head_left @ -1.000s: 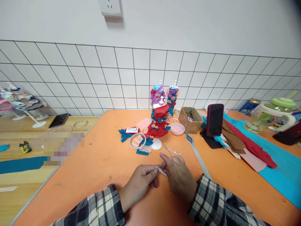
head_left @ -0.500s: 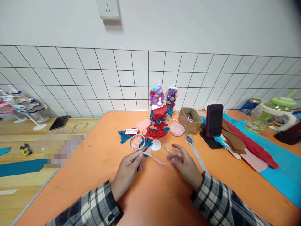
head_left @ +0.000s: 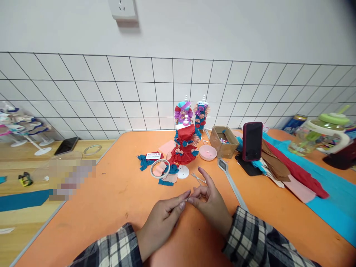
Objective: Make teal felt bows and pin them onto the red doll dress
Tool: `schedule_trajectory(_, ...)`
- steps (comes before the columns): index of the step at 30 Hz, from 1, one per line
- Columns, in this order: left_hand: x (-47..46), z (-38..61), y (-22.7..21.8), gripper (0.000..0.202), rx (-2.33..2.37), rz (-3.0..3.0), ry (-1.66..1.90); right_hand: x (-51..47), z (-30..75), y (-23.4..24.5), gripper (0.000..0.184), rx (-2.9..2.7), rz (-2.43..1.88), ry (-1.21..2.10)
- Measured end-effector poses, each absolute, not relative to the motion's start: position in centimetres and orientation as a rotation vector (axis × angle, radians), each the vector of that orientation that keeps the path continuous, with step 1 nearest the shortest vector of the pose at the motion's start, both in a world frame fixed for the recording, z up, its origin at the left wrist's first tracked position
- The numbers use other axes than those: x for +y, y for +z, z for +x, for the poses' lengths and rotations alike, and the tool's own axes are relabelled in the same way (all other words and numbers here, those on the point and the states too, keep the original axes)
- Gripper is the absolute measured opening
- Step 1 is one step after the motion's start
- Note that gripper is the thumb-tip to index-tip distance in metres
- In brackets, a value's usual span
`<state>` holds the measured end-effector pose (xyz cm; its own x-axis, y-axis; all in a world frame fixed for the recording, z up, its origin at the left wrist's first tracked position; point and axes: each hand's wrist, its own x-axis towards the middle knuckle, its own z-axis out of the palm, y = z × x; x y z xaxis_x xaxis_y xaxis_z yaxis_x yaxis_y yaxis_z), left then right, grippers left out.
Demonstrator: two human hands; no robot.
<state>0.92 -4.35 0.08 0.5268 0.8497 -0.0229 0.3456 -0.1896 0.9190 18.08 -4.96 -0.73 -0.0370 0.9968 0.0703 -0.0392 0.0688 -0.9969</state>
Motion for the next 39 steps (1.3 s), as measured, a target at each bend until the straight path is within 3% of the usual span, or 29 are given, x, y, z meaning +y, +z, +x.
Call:
schedule_trajectory(5,-3.8,0.5,-0.4,0.075,1.147,1.89,0.588,-3.7,21.1,-0.2,0.081,-1.296,-1.215,1.052)
schedule_trajectory(10,-3.1,-0.2,0.0,0.067,1.152,1.955,0.48,-0.2,29.4,-0.5,0.076,-1.474,-1.677,0.615)
schedule_trajectory(15,-3.0,-0.4,0.0,0.062,1.118,1.991,0.44,2.0,35.0,-2.0,0.081,-1.58,-2.135,0.609)
schedule_trajectory(21,-3.0,-0.4,0.0,0.058,1.113,2.026,0.418,2.1,35.5,-2.8,0.085,-1.678,-2.248,0.56)
schedule_trajectory(27,-3.1,-0.5,0.3,0.056,1.121,2.062,0.398,1.5,35.5,-3.0,0.088,-1.706,-2.182,0.11)
schedule_trajectory(33,-3.1,-0.6,0.4,0.055,1.126,2.079,0.403,0.4,36.0,-1.2,0.047,-1.491,-1.94,-0.015)
schedule_trajectory(36,-3.1,-0.6,0.3,0.053,1.126,2.083,0.405,-0.1,35.6,-1.0,0.031,-1.615,-1.882,0.3)
schedule_trajectory(39,-3.1,-0.6,0.4,0.052,1.133,2.082,0.393,-0.3,34.8,-1.3,0.026,-1.796,-1.856,0.616)
